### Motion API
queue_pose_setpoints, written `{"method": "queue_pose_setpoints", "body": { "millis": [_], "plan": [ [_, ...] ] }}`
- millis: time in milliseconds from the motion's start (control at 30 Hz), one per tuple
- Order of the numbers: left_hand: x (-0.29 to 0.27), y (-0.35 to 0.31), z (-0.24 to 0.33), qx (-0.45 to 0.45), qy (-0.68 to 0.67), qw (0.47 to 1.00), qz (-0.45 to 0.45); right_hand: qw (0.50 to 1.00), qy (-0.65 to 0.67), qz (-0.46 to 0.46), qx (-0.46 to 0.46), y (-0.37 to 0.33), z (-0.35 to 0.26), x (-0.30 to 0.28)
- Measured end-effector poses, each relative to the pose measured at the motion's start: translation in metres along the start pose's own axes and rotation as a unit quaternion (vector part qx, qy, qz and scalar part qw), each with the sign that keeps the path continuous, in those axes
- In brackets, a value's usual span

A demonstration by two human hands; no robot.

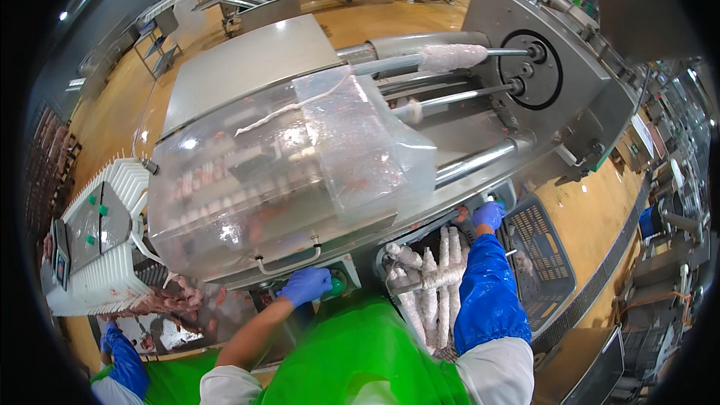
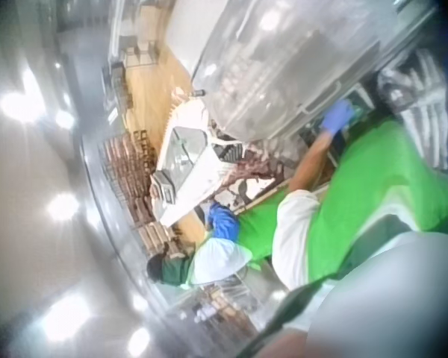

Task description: The person loads raw meat into a sausage-stuffing machine and removes the extruded sausages, placing them into a basket. The person repeatedly feeds meat into the machine and collects the finished sausages.

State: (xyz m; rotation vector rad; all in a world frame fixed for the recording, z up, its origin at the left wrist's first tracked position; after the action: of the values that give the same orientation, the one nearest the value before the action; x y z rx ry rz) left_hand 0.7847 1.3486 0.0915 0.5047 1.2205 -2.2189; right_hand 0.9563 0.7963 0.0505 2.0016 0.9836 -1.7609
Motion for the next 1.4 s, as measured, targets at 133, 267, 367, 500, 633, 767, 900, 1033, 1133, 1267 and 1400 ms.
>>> {"method": "queue_pose_setpoints", "body": {
  "millis": [133,267,367,500,633,767,900,1033,1133,1267,1400],
  "plan": [
    [0.003,0.001,-0.004,0.006,0.005,1.000,0.011,0.999,-0.029,-0.016,0.001,-0.006,-0.005,-0.006],
    [0.005,0.002,-0.005,0.004,-0.007,1.000,0.007,0.999,-0.021,-0.043,0.000,-0.018,-0.013,-0.013],
    [0.004,0.004,-0.005,0.012,0.001,1.000,0.009,0.998,-0.031,-0.054,-0.003,-0.023,-0.016,-0.017],
    [0.007,0.007,-0.008,0.029,-0.009,0.999,0.021,0.998,-0.029,-0.049,-0.012,-0.027,-0.017,-0.020],
    [0.006,0.002,-0.005,0.020,-0.002,0.999,0.030,0.998,-0.043,-0.034,-0.027,-0.025,-0.016,-0.018],
    [0.008,0.003,-0.002,0.041,0.034,0.998,0.046,0.999,-0.037,-0.032,-0.009,-0.031,-0.020,-0.022],
    [0.000,-0.003,0.014,0.053,0.067,0.993,0.078,0.993,-0.085,-0.044,-0.065,-0.025,-0.016,-0.025],
    [-0.001,0.003,0.010,0.040,0.084,0.993,0.076,0.988,-0.089,-0.094,-0.087,-0.017,-0.012,-0.023],
    [-0.005,0.003,0.006,0.035,0.095,0.990,0.094,0.991,-0.048,-0.052,-0.111,-0.024,-0.019,-0.027],
    [0.003,0.003,-0.001,0.048,0.034,0.997,0.059,0.983,-0.106,-0.107,-0.107,0.000,-0.019,-0.012],
    [0.036,0.031,-0.015,0.065,0.005,0.995,0.070,0.946,-0.212,-0.103,-0.222,-0.010,-0.045,0.006]
  ]
}}
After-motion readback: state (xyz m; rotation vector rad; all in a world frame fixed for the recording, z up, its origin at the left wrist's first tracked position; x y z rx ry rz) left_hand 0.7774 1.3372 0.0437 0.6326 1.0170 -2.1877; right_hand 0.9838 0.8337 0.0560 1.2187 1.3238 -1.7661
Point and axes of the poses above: each hand's wrist, its own y-axis towards the middle knuckle, its own x-axis out of the palm, z = x × y, the point moved 7 cm from there along y, towards the middle knuckle, and after that the axes turned 15 degrees about -z, right-handed, at the moved point
